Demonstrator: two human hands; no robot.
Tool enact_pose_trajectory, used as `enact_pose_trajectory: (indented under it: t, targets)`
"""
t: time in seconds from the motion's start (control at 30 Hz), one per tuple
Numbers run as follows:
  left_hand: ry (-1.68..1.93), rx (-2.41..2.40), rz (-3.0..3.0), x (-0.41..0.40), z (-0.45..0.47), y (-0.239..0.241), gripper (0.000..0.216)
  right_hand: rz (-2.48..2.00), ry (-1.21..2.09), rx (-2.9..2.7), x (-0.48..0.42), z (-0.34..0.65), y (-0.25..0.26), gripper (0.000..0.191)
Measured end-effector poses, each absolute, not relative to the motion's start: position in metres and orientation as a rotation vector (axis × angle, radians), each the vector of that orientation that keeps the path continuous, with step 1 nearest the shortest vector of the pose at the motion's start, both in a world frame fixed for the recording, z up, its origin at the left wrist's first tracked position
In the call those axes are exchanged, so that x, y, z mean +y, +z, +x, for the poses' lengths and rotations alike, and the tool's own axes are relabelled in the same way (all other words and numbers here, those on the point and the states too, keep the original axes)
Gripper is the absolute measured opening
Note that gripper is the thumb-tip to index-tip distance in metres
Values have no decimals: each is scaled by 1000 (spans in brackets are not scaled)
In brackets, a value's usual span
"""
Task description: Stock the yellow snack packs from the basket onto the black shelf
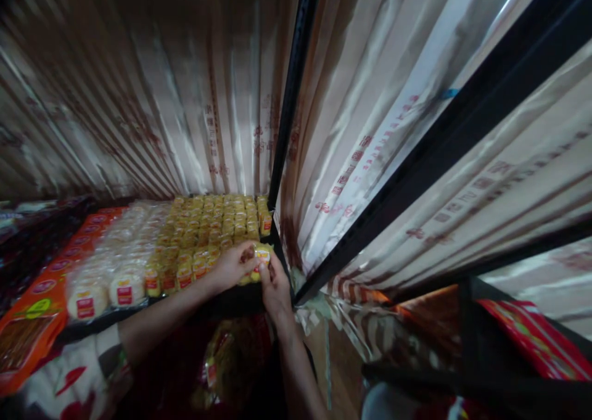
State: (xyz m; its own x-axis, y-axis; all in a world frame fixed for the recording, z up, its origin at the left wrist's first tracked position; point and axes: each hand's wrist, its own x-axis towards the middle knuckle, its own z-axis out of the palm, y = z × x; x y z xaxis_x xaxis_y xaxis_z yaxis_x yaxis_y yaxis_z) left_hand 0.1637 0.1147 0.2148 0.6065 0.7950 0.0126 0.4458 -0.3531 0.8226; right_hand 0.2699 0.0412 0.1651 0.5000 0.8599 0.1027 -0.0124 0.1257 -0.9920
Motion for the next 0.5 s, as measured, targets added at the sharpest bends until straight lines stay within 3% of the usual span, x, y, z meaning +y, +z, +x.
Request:
enact_pose_trajectory:
  t: [0.27,0.5]
  targets:
    - [533,1025,2132,158,213,220,21,-1369,454,-790,90,302,144,57]
    - [501,1160,2368,163,225,216,35,-1609,312,-837,114,311,136,48]
